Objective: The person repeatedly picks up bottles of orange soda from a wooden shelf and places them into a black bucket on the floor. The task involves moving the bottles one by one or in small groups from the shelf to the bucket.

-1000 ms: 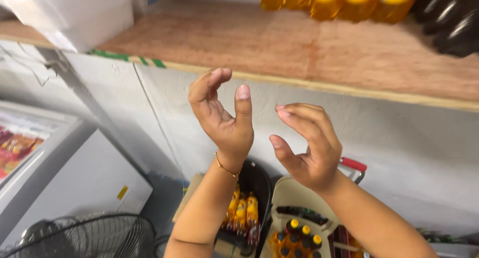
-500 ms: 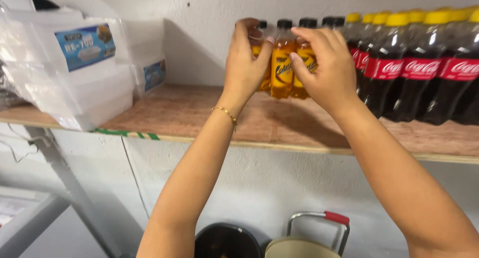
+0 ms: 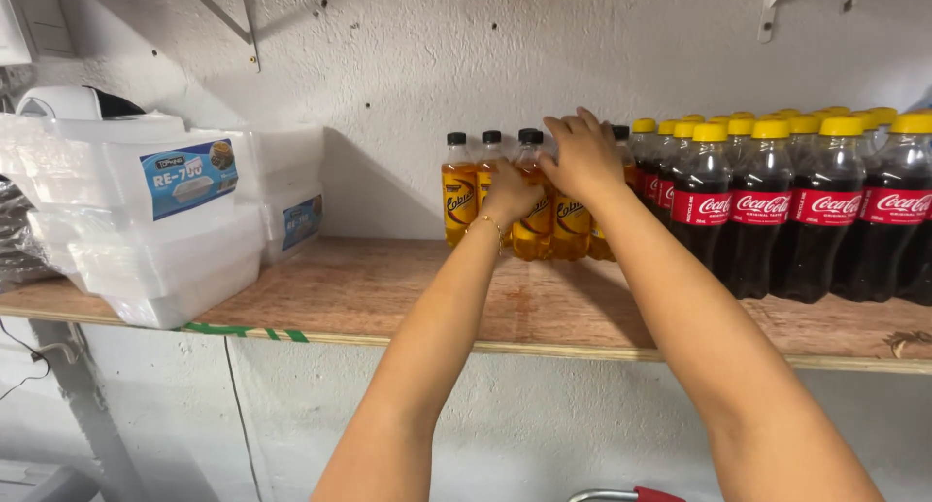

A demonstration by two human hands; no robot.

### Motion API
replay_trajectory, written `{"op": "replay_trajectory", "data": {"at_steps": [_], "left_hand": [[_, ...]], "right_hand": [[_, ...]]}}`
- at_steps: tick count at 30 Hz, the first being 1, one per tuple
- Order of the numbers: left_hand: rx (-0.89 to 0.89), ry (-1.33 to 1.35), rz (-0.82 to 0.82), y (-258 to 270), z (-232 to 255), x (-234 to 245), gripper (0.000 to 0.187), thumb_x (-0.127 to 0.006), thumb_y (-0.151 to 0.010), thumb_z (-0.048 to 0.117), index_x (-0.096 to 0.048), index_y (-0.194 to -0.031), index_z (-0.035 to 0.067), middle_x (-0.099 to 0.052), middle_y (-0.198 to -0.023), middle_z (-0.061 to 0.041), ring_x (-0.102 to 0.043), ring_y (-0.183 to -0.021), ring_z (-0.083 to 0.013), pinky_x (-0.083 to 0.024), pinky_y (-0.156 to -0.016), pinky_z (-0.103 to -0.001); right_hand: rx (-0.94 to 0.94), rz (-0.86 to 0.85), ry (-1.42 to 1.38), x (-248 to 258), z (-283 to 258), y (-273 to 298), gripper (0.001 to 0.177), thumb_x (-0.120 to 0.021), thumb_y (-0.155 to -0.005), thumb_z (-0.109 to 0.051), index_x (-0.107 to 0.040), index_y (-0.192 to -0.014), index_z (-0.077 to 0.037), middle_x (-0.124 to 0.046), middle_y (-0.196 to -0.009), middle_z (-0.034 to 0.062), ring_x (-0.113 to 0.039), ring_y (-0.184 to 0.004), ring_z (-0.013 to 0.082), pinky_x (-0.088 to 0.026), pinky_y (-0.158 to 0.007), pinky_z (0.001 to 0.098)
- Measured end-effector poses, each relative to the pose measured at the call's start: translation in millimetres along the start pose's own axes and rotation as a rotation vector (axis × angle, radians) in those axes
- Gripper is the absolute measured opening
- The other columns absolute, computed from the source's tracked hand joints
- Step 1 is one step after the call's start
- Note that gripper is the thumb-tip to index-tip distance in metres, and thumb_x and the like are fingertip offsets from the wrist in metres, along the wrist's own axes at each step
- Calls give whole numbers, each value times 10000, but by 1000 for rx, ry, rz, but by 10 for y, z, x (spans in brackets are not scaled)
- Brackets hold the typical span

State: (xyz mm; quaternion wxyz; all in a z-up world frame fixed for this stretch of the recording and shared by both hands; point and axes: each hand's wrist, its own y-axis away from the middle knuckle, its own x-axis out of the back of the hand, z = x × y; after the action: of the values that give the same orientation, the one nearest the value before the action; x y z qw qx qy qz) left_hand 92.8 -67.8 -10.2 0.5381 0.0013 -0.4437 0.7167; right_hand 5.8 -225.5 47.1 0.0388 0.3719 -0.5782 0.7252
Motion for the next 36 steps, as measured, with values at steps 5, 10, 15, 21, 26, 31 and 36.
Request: {"op": "replay_trajectory", "data": {"at_steps": [5,10,15,21,26,31,36], "left_hand": [[39,-96,-102,133,-19,-59,824,-632,-824,242,-236,-1428,-154,-619,-1258,-357,-605,-1241,-476,-511,-1053,-547],[29,-149,-72,107,-26,-33,580,-618,-872,219,-394,-1309,-89,-654,-1216,-325,-615,-1229,-469,-517,-1030,-550],[75,-77,-59,502,344,243,512,-551,-893,113,-406,-1333,-106,-610,-1298,-348,-571,-1284,-479,-480,-1084,-556],[-100,50,220,674,455,402,491,-576,-865,136,-483,-1325,-8,-708,-1125,-266,-694,-1023,-452,-547,-859,-498],[-257,43,299,1340,905,855,572,-663,-867,237,-485,-1366,20,-739,-1114,-194,-750,-971,-333,-601,-809,-393],[-305,162,295,2181,1336,1185,644,-729,-873,361,-507,-1377,29,-739,-1176,-150,-768,-1034,-228,-639,-867,-306],[-361,125,375,3008,1474,1278,647,-771,-932,334,-468,-1443,78,-654,-1380,-161,-750,-1166,-241,-640,-991,-311]], "right_hand": [[-30,-83,-5,-32,-69,57,566,-501,-1050,-386,-484,-1523,-76,-451,-1569,214,-234,-1551,370,-109,-1209,679],[-21,-86,-51,-47,-135,54,579,-511,-1052,-376,-493,-1507,-17,-362,-1623,259,-157,-1573,389,-60,-1210,685],[129,88,-65,-167,-150,24,625,-590,-1031,-409,-538,-1432,68,-431,-1558,298,-235,-1543,404,-150,-1232,608],[223,287,-176,124,-307,84,582,-620,-1035,-307,-435,-1477,23,-567,-1422,320,-459,-1399,465,-123,-1224,578],[267,294,-434,663,-548,392,574,-652,-1081,-202,-347,-1538,-35,-679,-1201,198,-660,-872,265,-572,-705,377],[457,382,-705,1090,-796,869,289,-701,-1058,-12,-517,-1250,100,-654,-1095,238,-682,-934,324,-574,-698,364],[537,368,-876,1271,-1041,1476,145,-670,-1180,129,-564,-1242,206,-630,-1083,274,-631,-882,311,-561,-787,390]]}}
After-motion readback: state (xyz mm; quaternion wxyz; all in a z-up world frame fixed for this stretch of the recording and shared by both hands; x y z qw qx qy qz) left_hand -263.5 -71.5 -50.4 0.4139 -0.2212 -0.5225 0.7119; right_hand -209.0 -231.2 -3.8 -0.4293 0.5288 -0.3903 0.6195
